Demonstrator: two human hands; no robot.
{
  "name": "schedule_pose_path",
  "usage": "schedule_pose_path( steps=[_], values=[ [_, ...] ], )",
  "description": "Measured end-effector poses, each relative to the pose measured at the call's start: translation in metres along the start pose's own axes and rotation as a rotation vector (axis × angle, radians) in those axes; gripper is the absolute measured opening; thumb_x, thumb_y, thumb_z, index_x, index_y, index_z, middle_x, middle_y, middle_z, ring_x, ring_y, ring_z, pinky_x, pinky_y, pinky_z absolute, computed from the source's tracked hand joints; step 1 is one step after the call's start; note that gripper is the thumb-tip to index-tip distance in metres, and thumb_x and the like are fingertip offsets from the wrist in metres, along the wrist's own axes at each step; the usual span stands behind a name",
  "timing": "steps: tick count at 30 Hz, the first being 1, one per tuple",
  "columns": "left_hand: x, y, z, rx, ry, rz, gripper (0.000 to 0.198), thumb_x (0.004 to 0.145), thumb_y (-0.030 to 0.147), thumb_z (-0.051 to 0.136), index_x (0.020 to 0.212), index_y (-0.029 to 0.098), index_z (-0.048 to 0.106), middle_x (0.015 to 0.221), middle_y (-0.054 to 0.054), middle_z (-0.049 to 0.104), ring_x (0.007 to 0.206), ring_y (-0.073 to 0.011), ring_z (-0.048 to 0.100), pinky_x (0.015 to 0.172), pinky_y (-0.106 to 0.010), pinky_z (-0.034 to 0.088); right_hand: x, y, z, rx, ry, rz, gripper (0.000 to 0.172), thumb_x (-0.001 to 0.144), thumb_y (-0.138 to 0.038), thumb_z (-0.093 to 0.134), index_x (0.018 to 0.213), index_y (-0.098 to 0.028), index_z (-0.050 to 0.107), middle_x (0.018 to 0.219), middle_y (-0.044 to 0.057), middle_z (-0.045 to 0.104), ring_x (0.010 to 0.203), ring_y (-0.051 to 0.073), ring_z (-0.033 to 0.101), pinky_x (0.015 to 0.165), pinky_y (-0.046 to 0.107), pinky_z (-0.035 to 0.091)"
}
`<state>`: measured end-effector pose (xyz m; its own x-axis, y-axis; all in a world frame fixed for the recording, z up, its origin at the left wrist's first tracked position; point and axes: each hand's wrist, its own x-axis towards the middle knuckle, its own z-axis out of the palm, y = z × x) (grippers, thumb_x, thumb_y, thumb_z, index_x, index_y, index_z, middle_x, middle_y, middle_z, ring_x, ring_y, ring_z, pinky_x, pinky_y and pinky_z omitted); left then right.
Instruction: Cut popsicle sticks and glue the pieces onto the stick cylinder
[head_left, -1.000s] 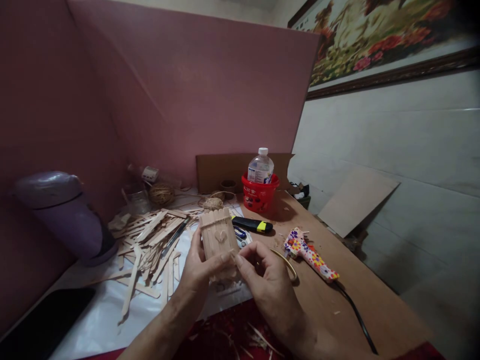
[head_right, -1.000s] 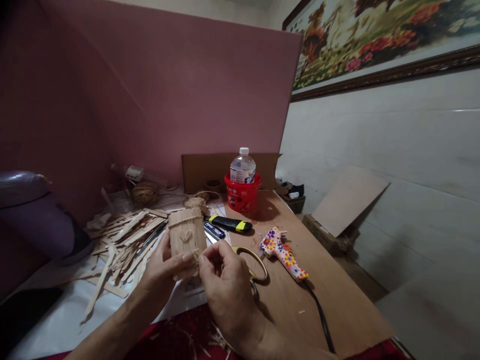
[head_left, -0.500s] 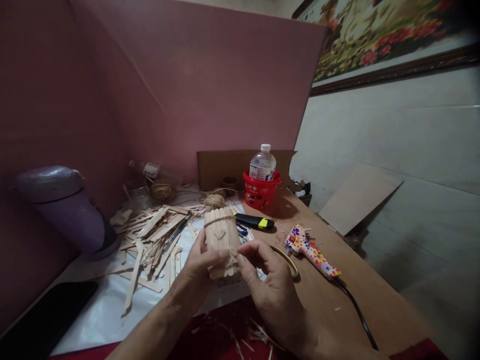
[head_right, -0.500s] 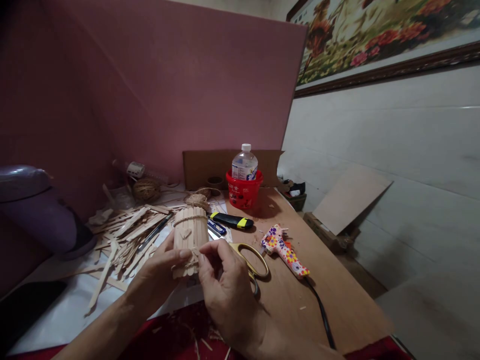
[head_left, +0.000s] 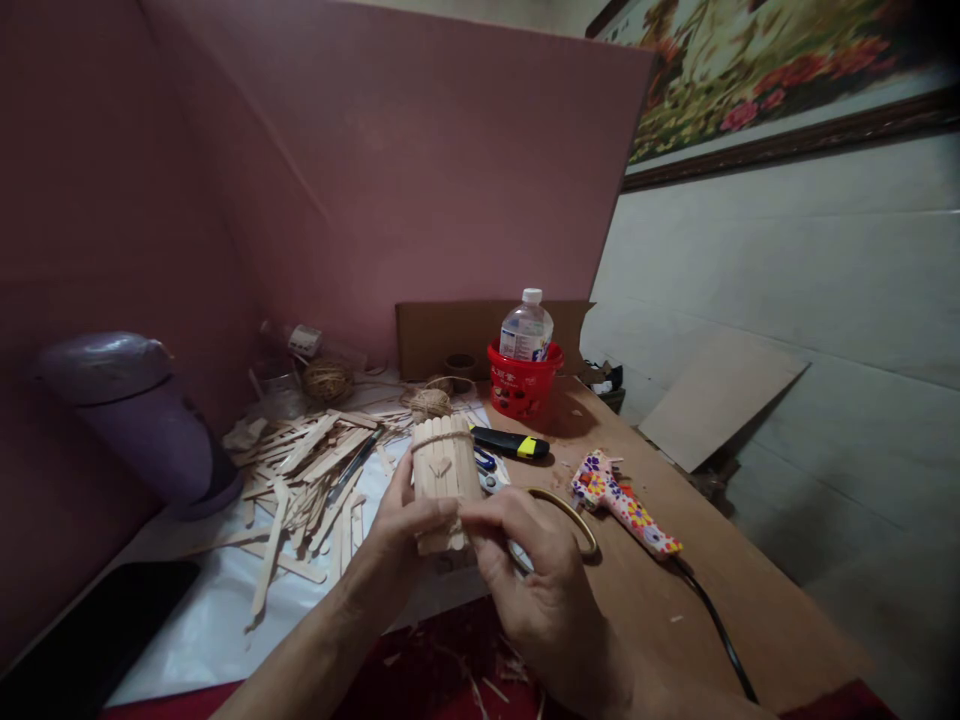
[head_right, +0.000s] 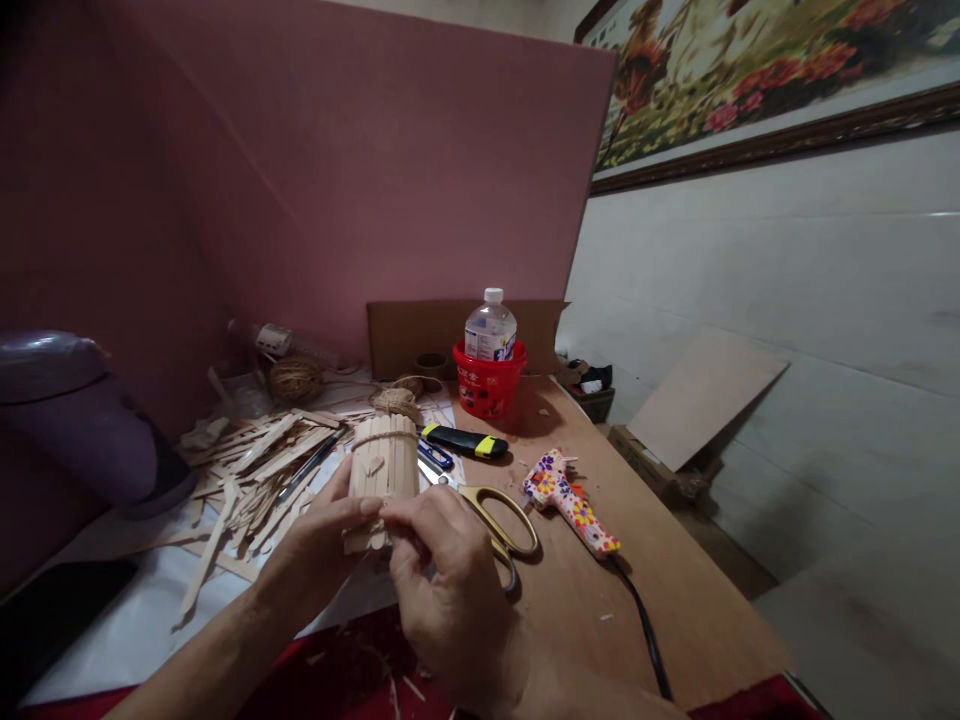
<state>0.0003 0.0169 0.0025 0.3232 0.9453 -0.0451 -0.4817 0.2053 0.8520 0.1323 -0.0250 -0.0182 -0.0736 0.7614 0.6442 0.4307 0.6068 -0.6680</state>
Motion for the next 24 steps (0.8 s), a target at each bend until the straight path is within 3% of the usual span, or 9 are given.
schedule_pose_path(
  steps=[6, 15, 24],
  values=[
    [0.0001, 0.0002, -0.0010, 0.007, 0.029, -0.001, 0.049, 0.070, 0.014, 0.057, 0.117, 0.023, 0.048, 0.080, -0.001, 0.061, 0.061, -0.0126, 0.056, 0.056, -0.024, 0.046, -0.0048, 0.0008, -0.0004, -0.281, -0.075, -0.181, 0.037, 0.084, -0.007, 0.042, 0.115, -0.019, 0.057, 0.085, 0.008, 0.054, 0.082, 0.023, 0.051, 0.067, 0.038, 0.046],
    [-0.0017, 0.0019, 0.0031, -0.010, 0.054, 0.062, 0.060, 0.062, 0.013, 0.059, 0.120, 0.021, 0.047, 0.083, -0.003, 0.064, 0.065, -0.0153, 0.058, 0.059, -0.026, 0.046, -0.0069, 0.0034, 0.0033, -0.335, -0.011, -0.246, 0.038, 0.082, -0.004, 0.043, 0.117, -0.015, 0.054, 0.085, 0.009, 0.058, 0.080, 0.023, 0.052, 0.064, 0.039, 0.047],
    [-0.0006, -0.0007, 0.0037, -0.011, 0.073, 0.110, 0.073, 0.059, 0.016, 0.067, 0.127, 0.023, 0.043, 0.096, -0.006, 0.065, 0.077, -0.0198, 0.062, 0.065, -0.028, 0.048, -0.0085, 0.0040, 0.0077, -0.383, 0.036, -0.284, 0.041, 0.081, -0.002, 0.045, 0.120, -0.011, 0.051, 0.092, 0.012, 0.062, 0.086, 0.024, 0.054, 0.072, 0.042, 0.049]
  ],
)
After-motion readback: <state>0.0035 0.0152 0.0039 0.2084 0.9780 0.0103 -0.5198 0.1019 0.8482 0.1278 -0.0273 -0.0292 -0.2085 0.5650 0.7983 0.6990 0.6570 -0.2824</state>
